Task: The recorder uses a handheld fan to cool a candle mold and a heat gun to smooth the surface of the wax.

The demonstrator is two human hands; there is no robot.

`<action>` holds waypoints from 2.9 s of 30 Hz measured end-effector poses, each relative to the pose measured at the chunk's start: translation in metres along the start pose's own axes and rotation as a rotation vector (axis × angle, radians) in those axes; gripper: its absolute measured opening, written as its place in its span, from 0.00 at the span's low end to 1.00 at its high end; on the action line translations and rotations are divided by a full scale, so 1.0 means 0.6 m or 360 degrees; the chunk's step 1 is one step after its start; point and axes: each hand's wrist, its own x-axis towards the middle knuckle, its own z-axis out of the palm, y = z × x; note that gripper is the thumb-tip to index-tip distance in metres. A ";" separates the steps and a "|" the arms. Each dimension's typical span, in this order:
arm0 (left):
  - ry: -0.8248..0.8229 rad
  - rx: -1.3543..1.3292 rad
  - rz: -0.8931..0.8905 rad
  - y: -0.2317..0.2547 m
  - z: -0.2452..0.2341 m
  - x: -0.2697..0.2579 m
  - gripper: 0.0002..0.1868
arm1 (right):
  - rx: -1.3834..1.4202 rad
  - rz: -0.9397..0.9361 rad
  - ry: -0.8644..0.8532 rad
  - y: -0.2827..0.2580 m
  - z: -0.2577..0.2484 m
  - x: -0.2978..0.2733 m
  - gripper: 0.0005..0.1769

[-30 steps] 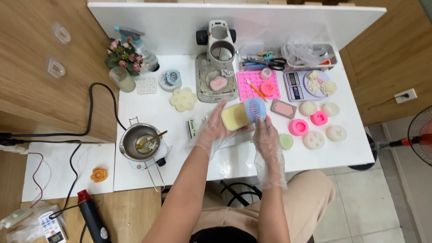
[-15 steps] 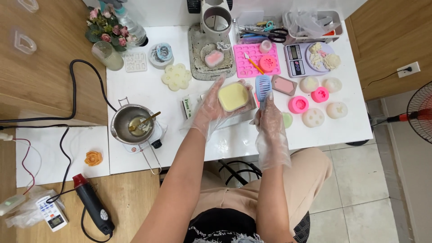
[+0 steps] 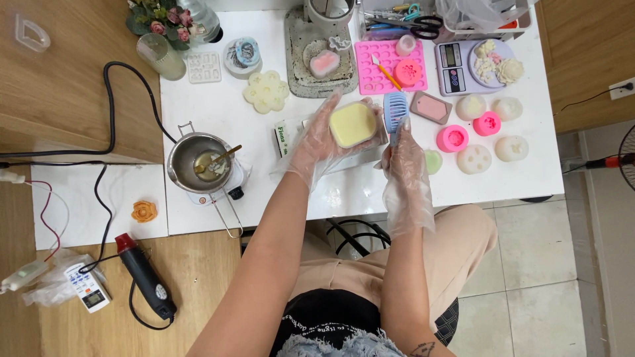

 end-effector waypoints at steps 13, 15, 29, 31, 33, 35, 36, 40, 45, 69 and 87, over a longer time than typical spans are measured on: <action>0.0004 0.0075 0.0089 -0.001 0.001 -0.001 0.36 | 0.0108 0.0044 -0.0030 0.030 -0.012 0.048 0.24; 0.0037 0.0053 0.0048 0.000 0.002 -0.001 0.36 | 0.0074 0.0036 -0.0022 0.014 -0.005 0.037 0.24; -0.0085 -0.0024 0.0022 0.002 0.005 -0.006 0.35 | -0.0082 0.0003 -0.0008 0.046 -0.021 0.079 0.28; -0.0058 -0.0032 -0.0013 0.002 0.004 -0.004 0.36 | -0.0113 0.0004 0.0005 0.043 -0.019 0.078 0.29; -0.0047 -0.0043 -0.0016 0.003 0.003 -0.003 0.36 | -0.0134 0.0004 -0.0002 0.042 -0.019 0.077 0.29; -0.0035 -0.0056 -0.0020 0.003 0.002 -0.002 0.36 | -0.0155 0.0004 -0.0008 0.044 -0.019 0.078 0.29; -0.0013 -0.0006 0.0000 0.003 0.000 -0.002 0.36 | -0.0145 0.0000 -0.0010 0.047 -0.019 0.079 0.29; 0.0034 0.0044 0.0007 0.003 0.002 -0.005 0.36 | -0.0116 -0.0003 -0.0025 0.054 -0.019 0.081 0.28; 0.0059 0.0045 0.0016 0.002 0.011 -0.007 0.36 | -0.0149 -0.0002 -0.0052 0.065 -0.023 0.092 0.28; 0.0012 0.0055 -0.0003 0.009 -0.028 0.011 0.40 | -0.1550 -0.0710 -0.0087 0.011 0.017 0.037 0.27; -0.0106 -0.0228 0.0123 0.000 -0.032 0.014 0.47 | -0.1330 -0.0649 0.0139 0.024 -0.002 0.042 0.24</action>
